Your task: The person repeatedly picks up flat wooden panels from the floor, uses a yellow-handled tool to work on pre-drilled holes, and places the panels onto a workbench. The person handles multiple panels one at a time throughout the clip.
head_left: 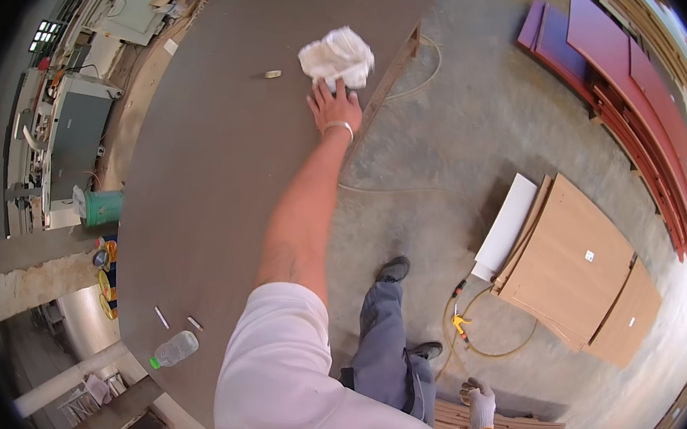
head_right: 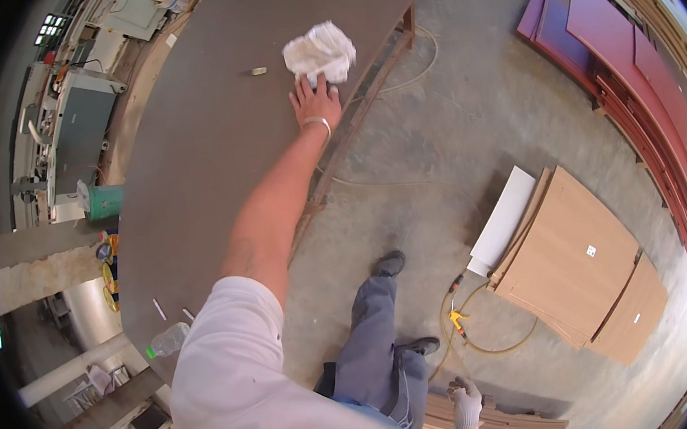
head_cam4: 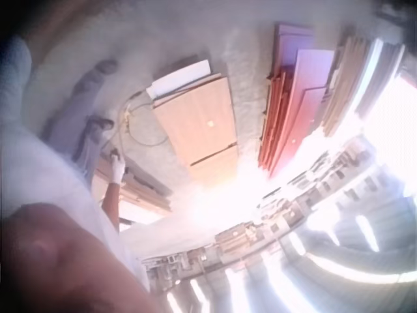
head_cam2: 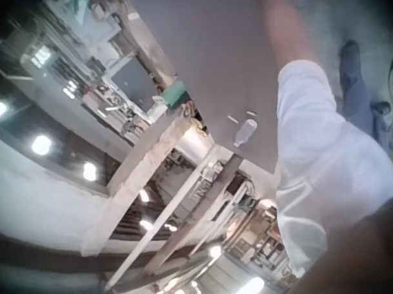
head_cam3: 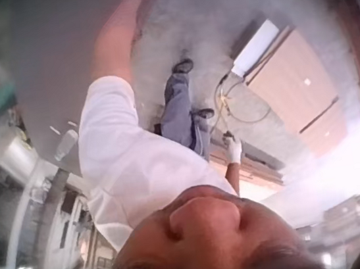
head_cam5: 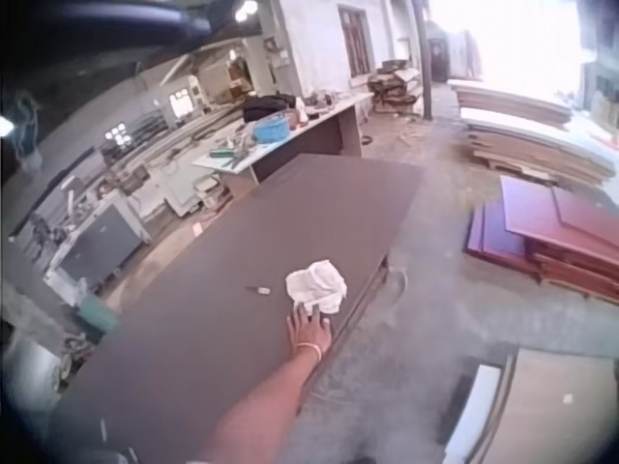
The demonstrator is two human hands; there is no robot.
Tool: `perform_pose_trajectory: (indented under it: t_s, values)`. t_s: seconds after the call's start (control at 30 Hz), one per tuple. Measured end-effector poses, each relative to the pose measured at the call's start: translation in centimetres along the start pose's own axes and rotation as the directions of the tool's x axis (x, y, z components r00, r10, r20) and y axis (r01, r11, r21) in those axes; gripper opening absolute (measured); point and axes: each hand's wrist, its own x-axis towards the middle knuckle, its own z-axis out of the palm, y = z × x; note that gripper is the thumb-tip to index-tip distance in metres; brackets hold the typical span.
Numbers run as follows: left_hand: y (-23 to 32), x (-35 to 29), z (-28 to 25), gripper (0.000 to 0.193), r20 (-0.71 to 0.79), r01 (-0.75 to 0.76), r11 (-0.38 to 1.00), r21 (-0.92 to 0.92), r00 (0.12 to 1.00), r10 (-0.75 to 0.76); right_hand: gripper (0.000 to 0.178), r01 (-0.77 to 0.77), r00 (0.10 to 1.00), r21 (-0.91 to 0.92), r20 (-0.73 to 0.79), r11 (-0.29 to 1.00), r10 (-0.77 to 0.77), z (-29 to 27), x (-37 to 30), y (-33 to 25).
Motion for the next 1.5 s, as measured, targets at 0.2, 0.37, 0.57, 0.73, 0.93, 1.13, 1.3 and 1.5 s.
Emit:
perform_pose_trajectory:
  t_s: [0.2, 0.37, 0.57, 0.73, 0.93, 1.13, 1.3, 1.5]
  values:
    - [-1.8, 9.5, -0.1, 0.062, -0.283, -0.094, 0.993, -0.074, 0.957, 0.069, 0.041, -0.110, 0.992, -0.013, -0.058, 0.994, 0.109, 1.6, 3.2, 1.2]
    - [-9.7, 9.3, -0.7, 0.062, -0.295, 0.329, 0.929, 0.168, 0.916, -0.271, 0.037, -0.322, 0.945, 0.085, -0.039, 0.943, 0.326, 4.8, 3.8, 6.3]
    - [-6.3, 14.7, 4.4, 0.058, -0.094, -0.251, 0.942, 0.223, 0.956, 0.277, 0.037, -0.322, 0.942, 0.003, -0.095, 0.947, 0.321, 7.3, 3.9, 6.4]
    - [-5.3, 24.5, 3.7, 0.044, -0.042, -0.504, 0.848, -0.163, 0.862, 0.504, 0.032, -0.142, 0.989, -0.223, -0.077, 0.964, 0.128, 6.6, 7.3, 1.9]
    - [0.3, 6.6, 8.8, 0.056, -0.235, -0.739, 0.637, 0.219, 0.594, 0.769, 0.033, -0.140, 0.990, -0.196, -0.056, 0.970, 0.132, 8.2, 16.8, 6.2]
    - [-1.9, -33.9, 8.9, 0.055, 0.518, -0.772, 0.606, -0.193, 0.445, 0.731, 0.031, -0.058, 0.998, -0.467, -0.009, 0.882, 0.061, 7.6, 32.2, 15.5]
    - [-8.0, -50.4, 16.6, 0.054, 0.769, -0.496, 0.829, -0.257, 0.415, 0.487, 0.049, -0.329, 0.894, -0.804, -0.434, 0.495, -0.109, 2.8, 48.7, 22.7]
    - [-10.2, -56.6, 19.6, 0.046, 0.699, -0.242, 0.963, -0.119, 0.668, 0.254, 0.063, -0.156, 0.954, -0.936, -0.226, 0.315, -0.198, 3.6, 58.7, 30.9]
